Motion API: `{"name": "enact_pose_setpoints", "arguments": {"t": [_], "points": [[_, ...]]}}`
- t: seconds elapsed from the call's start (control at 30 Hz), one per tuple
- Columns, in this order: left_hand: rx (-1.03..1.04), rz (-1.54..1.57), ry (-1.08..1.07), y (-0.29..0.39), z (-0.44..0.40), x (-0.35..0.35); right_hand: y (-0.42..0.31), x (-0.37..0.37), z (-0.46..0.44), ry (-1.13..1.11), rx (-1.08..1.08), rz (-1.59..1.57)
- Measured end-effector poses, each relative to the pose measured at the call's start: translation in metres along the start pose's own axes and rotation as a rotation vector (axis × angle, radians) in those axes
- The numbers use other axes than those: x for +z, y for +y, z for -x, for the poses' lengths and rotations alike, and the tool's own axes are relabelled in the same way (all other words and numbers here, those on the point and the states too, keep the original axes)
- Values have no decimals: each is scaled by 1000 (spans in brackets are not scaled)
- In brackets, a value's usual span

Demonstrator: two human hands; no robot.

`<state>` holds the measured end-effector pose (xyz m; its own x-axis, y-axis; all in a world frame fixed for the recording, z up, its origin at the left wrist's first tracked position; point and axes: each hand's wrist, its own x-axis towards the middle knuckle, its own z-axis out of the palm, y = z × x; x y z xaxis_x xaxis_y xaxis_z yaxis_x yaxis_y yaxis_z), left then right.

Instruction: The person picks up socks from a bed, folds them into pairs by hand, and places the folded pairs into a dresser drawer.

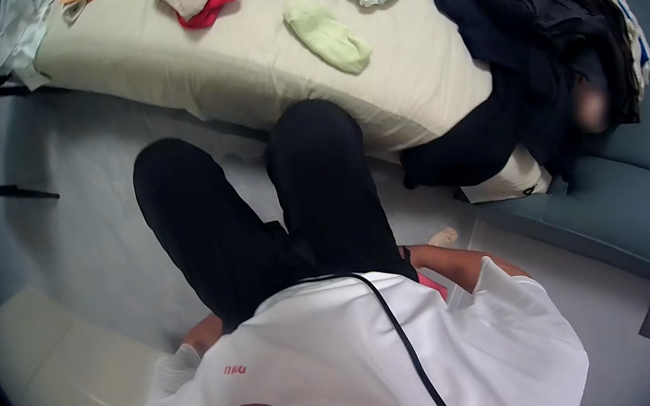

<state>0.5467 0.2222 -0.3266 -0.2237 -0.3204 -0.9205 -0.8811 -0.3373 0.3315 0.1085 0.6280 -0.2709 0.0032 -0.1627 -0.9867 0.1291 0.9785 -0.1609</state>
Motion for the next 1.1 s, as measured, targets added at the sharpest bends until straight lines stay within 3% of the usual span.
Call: {"name": "enact_pose_setpoints", "arguments": {"t": [0.3,0.57,0.7,0.77,0.8,0.87,0.9,0.93,0.97,1.0,1.07,1.1], "points": [[-32,-46,-3,63,-32,-40,-21,4,35,71,43,-157],[115,-220,11,101,-51,-55,23,21,22,43,4,-186],[213,-564,-1,134,-63,-106,63,30,-4,-239,89,-227],[322,-1012,7,175,-74,-165,74,10,-20,-498,154,-224],[376,-1231,42,204,-77,-202,-14,-35,61,-360,65,102],[487,-1390,196,288,-60,-274,-105,-108,145,-138,-241,164],[374,-910,331,330,-70,-308,-148,-131,191,-72,-491,172],[462,-746,518,412,43,-260,-181,-146,223,51,-635,86],[702,-803,695,462,99,-226,-218,-157,250,149,-755,105],[970,-842,862,498,147,-182,-250,-158,269,385,-844,101],[1248,-649,797,551,186,-107,-311,-178,254,683,-1095,127],[1307,-519,633,569,203,-66,-342,-187,242,756,-1162,189]]}}
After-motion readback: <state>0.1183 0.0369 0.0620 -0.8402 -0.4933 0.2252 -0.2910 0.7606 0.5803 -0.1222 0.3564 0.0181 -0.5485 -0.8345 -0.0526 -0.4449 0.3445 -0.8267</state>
